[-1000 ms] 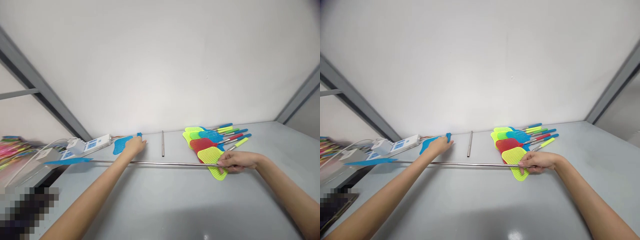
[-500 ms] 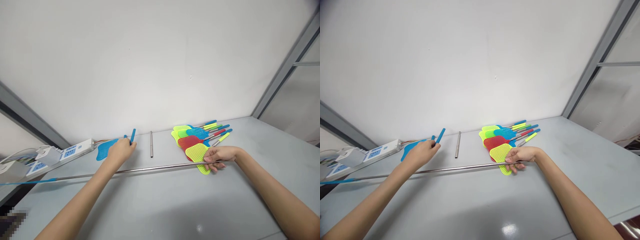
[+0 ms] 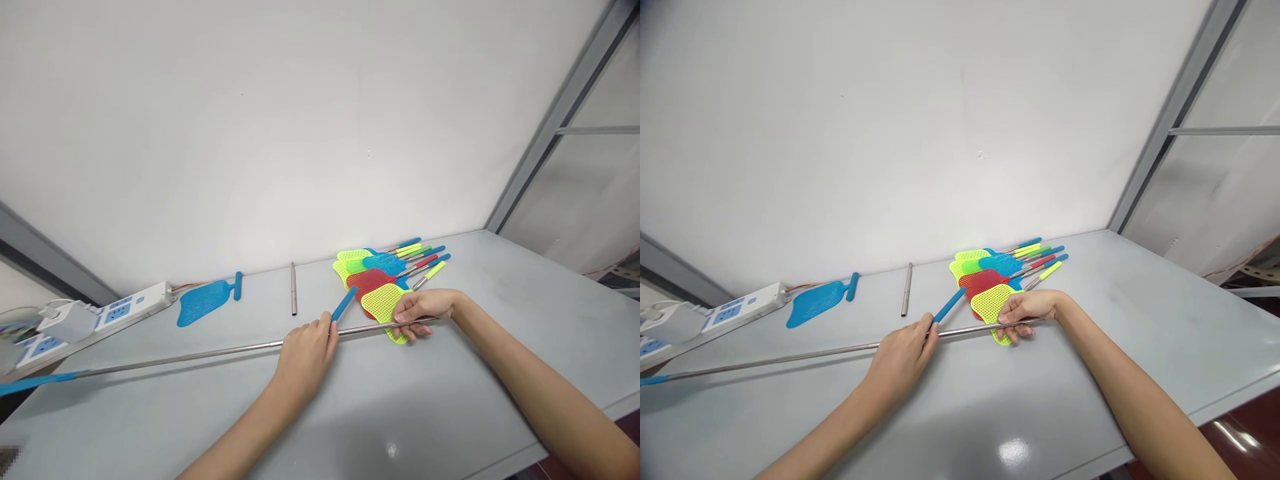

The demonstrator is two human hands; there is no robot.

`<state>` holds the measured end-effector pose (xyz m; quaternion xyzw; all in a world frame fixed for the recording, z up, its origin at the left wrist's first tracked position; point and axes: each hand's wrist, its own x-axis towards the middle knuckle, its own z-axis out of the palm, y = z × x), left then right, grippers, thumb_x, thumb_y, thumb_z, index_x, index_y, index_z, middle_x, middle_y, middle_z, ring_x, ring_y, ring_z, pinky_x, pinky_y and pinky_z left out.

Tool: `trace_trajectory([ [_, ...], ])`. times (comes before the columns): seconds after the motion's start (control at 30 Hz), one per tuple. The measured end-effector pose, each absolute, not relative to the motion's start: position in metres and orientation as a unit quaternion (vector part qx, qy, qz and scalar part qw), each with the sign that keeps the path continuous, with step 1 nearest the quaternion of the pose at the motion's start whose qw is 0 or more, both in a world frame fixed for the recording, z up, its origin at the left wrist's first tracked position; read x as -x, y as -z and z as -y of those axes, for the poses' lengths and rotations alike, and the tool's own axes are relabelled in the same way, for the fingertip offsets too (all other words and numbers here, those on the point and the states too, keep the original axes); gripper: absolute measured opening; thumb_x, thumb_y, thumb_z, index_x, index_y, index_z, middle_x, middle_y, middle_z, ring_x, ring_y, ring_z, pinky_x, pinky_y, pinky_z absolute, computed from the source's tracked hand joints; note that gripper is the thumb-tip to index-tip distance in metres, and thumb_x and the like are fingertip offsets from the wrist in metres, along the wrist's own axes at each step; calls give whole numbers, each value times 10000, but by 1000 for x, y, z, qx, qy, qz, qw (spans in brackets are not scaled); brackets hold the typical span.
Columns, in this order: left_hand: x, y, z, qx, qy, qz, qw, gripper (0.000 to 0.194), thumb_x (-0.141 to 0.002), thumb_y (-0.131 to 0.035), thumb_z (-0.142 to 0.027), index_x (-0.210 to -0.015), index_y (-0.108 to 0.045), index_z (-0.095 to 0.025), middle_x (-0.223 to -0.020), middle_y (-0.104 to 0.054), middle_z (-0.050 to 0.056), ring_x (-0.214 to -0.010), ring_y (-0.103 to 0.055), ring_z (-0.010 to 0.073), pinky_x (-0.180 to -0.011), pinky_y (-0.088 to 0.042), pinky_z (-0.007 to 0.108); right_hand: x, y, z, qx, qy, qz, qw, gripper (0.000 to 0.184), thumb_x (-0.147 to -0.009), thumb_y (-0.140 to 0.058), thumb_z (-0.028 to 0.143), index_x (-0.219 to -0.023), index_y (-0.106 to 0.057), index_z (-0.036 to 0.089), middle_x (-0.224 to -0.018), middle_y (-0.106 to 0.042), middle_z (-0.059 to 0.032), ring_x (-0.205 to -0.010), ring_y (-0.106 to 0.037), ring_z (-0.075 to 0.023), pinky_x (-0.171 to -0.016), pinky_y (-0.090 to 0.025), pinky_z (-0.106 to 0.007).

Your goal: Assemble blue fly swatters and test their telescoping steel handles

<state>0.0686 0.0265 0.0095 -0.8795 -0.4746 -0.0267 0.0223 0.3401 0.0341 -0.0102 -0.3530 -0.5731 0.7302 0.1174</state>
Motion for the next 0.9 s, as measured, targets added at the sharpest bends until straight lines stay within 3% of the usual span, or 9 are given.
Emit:
trace_trajectory([
  [0.17,-71,-4,-22,899,26,434,57,220,-913,-235,-280,-860,-436,-207,-659,-589,-3,-569,-562,162,-462,-207,250,-337,3,-30,366,-721,564,166,328,-855,-484,375,-1058,-540,123,-756,-632,-43,-453,-494,-57,-435,-401,-181],
  [0.33,-77,-1,-19,913,20,403,54,228,-914,-232,-296,-889,-445,-219,-676,-596,-13,-550,-567,168,-446,-186,255,-325,9,-29,389,-718,537,212,359,-824,-504,440,-978,-561,121,-821,-622,-58,-423,-506,-55,-377,-401,-180],
  [0.47,-78,-5,-20,917,28,394,48,260,-918,-216,-332,-891,-449,-218,-688,-599,-13,-550,-566,174,-443,-185,252,-322,16,-32,391,-719,532,218,335,-827,-508,416,-854,-601,95,-720,-622,-39,-380,-497,-48,-355,-403,-169],
  [0.63,-83,-11,-22,929,51,365,-13,324,-890,-279,-448,-814,-467,-196,-747,-616,6,-605,-571,174,-452,-217,248,-324,15,-33,388,-726,525,216,349,-853,-473,389,-836,-624,74,-608,-631,-36,-368,-515,-62,-371,-434,-169],
  [0.9,-84,-11,-28,929,70,362,-47,359,-898,-271,-427,-772,-519,-200,-711,-626,2,-627,-573,154,-462,-218,239,-332,12,-32,393,-730,503,245,275,-847,-504,332,-932,-634,105,-921,-672,-97,-710,-645,-141,-609,-531,-230],
])
